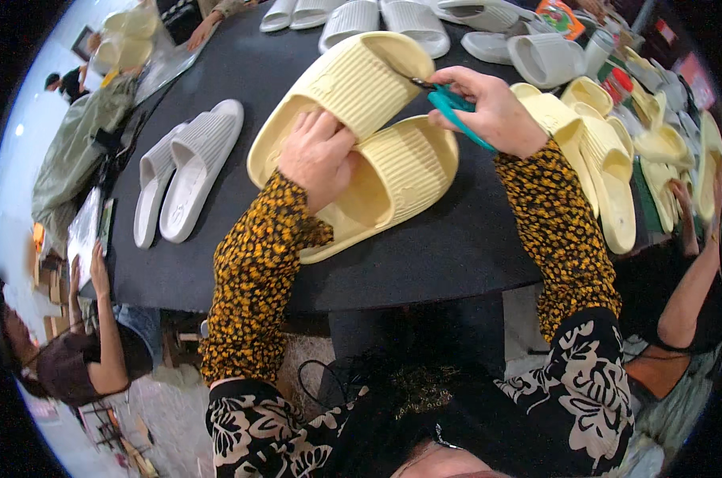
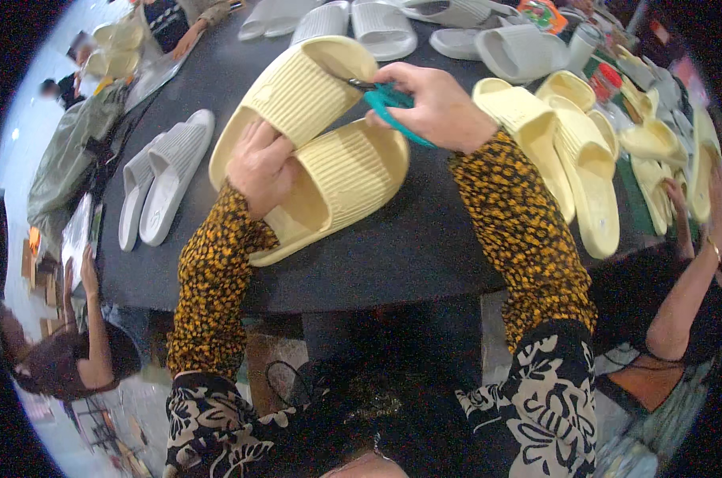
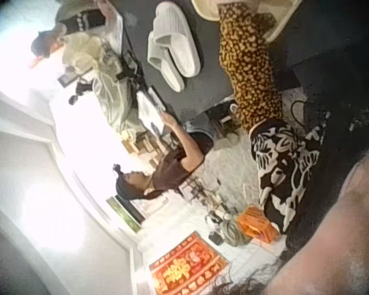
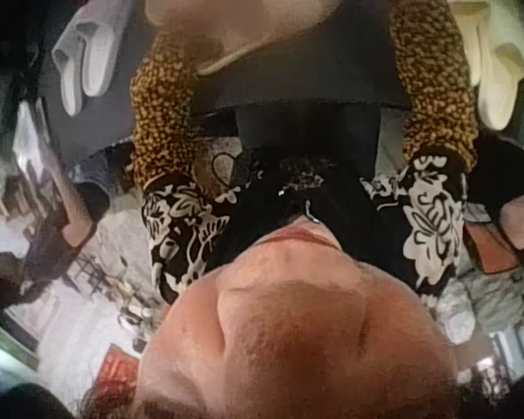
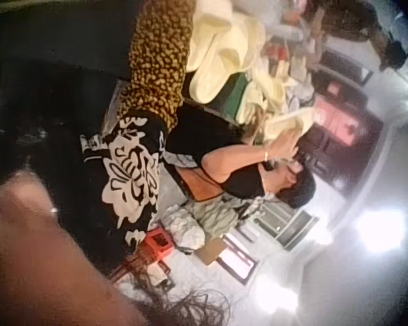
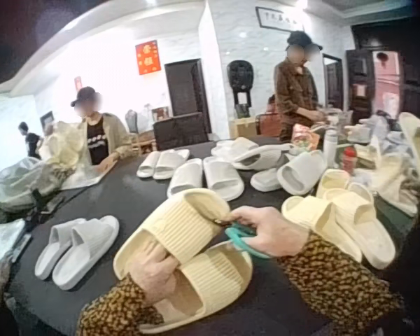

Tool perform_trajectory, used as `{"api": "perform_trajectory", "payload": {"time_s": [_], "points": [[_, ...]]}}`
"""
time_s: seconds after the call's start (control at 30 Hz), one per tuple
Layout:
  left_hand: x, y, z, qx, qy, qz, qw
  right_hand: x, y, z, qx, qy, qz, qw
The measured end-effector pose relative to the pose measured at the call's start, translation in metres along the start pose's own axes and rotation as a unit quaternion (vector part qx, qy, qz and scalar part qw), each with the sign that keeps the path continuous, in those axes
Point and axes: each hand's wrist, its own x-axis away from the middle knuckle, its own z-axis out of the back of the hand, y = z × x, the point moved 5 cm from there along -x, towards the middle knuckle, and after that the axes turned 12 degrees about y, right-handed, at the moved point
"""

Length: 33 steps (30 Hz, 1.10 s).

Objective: The person cuts the connecting threads between pairs of slides using scissors and organizes the separated slides on the table.

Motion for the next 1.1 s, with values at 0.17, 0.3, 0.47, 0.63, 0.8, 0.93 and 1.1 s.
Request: {"api": "perform_trajectory", "payload": {"time_s": [0.17,0.3,0.47,0.63,0.8,0.93,1.1], "points": [[0.002,0.0,-0.001,0.004,-0.001,-0.016,1.0,0.001,0.004,-0.004,0.03,-0.016,-0.056,0.998],[0.0,0.0,0.001,0.009,-0.001,-0.012,1.0,0.001,-0.001,-0.003,-0.004,0.014,-0.029,0.999],[0.005,-0.004,0.0,0.018,-0.015,0.009,1.0,0.0,-0.008,-0.004,-0.016,0.033,-0.072,0.997],[0.005,-0.007,-0.008,0.074,0.013,0.019,0.997,-0.001,0.0,0.012,0.01,0.114,-0.088,0.989],[0.009,-0.017,-0.002,0.039,0.024,0.043,0.998,-0.002,0.005,0.01,-0.068,0.128,-0.12,0.982],[0.007,-0.016,-0.007,0.061,0.045,0.054,0.996,0.001,0.015,0.012,-0.056,0.124,-0.109,0.985],[0.01,-0.022,-0.01,0.044,0.012,0.082,0.996,0.003,0.017,0.003,-0.051,0.082,-0.121,0.988]]}}
